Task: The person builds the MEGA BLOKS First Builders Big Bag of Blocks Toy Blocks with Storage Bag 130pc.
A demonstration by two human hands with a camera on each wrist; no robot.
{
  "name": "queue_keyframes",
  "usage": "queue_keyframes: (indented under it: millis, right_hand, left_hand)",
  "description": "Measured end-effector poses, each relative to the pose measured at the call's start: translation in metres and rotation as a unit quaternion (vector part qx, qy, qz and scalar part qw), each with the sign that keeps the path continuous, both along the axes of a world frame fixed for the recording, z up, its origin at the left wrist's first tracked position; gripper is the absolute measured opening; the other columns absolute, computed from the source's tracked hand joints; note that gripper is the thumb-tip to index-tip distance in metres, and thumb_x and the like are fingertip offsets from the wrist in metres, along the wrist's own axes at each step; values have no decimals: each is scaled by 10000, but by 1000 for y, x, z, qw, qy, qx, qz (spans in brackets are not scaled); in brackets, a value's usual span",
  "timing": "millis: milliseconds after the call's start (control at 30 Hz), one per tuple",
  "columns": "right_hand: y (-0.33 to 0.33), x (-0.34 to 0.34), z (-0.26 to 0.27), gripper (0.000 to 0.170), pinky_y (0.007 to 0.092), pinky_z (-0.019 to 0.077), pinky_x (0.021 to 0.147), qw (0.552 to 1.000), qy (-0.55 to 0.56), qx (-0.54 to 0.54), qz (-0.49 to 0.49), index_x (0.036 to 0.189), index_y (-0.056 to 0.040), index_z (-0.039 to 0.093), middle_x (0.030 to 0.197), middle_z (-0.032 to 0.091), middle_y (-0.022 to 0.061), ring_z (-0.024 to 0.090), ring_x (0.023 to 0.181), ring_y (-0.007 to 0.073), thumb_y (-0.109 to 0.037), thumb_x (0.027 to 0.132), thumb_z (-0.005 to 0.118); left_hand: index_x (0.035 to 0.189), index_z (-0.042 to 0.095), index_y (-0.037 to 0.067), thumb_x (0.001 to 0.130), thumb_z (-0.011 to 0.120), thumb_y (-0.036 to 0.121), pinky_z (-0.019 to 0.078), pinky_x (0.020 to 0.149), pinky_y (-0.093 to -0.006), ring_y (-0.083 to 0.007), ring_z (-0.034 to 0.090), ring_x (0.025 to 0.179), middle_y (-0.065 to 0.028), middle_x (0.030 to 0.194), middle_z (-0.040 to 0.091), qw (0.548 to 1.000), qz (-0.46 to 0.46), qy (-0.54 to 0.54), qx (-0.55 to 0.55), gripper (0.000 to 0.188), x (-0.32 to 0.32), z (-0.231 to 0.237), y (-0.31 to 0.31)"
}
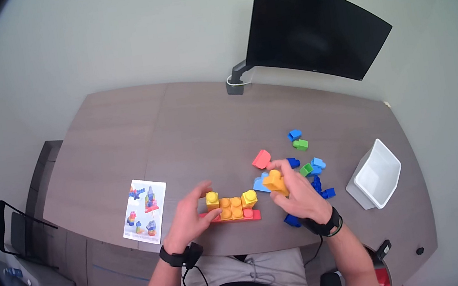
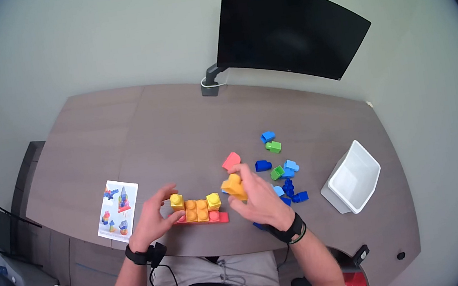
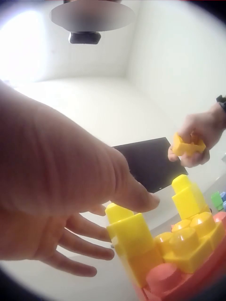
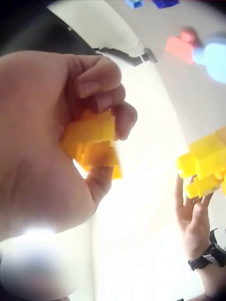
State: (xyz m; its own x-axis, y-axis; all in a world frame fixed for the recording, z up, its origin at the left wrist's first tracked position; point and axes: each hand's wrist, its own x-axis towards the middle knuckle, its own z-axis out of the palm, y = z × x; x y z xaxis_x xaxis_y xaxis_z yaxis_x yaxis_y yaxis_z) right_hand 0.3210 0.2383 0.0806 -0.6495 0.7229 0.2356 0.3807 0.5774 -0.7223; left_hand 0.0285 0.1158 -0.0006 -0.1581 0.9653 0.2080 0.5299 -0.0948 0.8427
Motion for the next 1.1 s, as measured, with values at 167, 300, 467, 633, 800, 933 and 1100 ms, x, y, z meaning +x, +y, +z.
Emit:
queue_keyframes:
  millis: [167, 300, 467, 633, 800, 933, 1100]
  right_hand:
    - [-20, -36, -1, 430, 485, 500, 1003, 984, -55, 147, 89, 1401, -30, 592, 1244, 633, 174, 613, 1194, 369, -148, 1017, 747]
    - [-26, -60, -23, 361, 464, 460, 1062, 948, -184, 252, 62, 1236, -80, 744, 1213, 648, 78, 596, 1194, 304, -276, 949, 841]
    - [-29, -80, -45, 275, 485, 433, 1066, 938, -174, 299, 29, 1106, -106, 783, 1133, 658, 40, 593, 1196, 263, -284, 911, 858]
    - [-30, -86, -81, 302, 495, 423, 1095, 932, -265, 248, 4, 1148, -112, 791, 1174, 730, 31, 610, 1220, 261, -284, 910, 860]
    - [-25, -82, -87, 350, 529, 421, 1158, 942, -256, 213, 21, 1197, -72, 765, 1224, 747, 78, 614, 1279, 301, -265, 919, 851]
    - [-26, -66, -65, 372, 554, 448, 1183, 983, -13, 182, 15, 1243, -8, 729, 1240, 739, 122, 598, 1354, 370, -195, 939, 834]
    - [-22, -28, -70, 343, 503, 575, 977, 999, -34, 26, -3, 1283, -9, 714, 1146, 727, 183, 710, 1107, 416, -64, 952, 787]
  left_hand:
    - [1519, 656, 58, 920, 877, 92, 619, 1069, -458, -375, 764, 1258, -206, 1340, 788, 999, -1, 20, -25, 639, 2, -5, -5]
    - [1485, 685, 45, 951, 786, -26, 636, 1064, -444, -366, 770, 1241, -204, 1328, 787, 999, 14, -31, -8, 548, 7, -9, -3]
    - [1448, 707, 31, 955, 738, -76, 639, 1072, -449, -351, 771, 1247, -200, 1342, 779, 999, 2, -21, -34, 505, 6, -9, -1]
    - [1427, 712, 32, 955, 751, -54, 634, 1071, -443, -351, 773, 1240, -190, 1324, 784, 999, 0, -37, -29, 482, 7, -13, -1]
    - [1395, 723, 53, 917, 872, 92, 626, 1022, -448, -331, 789, 1185, -166, 1242, 812, 1000, 5, 18, -23, 503, 15, -12, 4]
    - [1337, 750, 32, 888, 941, 235, 610, 1007, -445, -395, 786, 1150, -184, 1188, 821, 999, 6, 20, -39, 528, 18, -14, 12]
    - [1198, 814, 39, 887, 940, 184, 628, 949, -396, -289, 826, 1003, -135, 1071, 848, 997, -3, 20, -76, 365, 15, -19, 12]
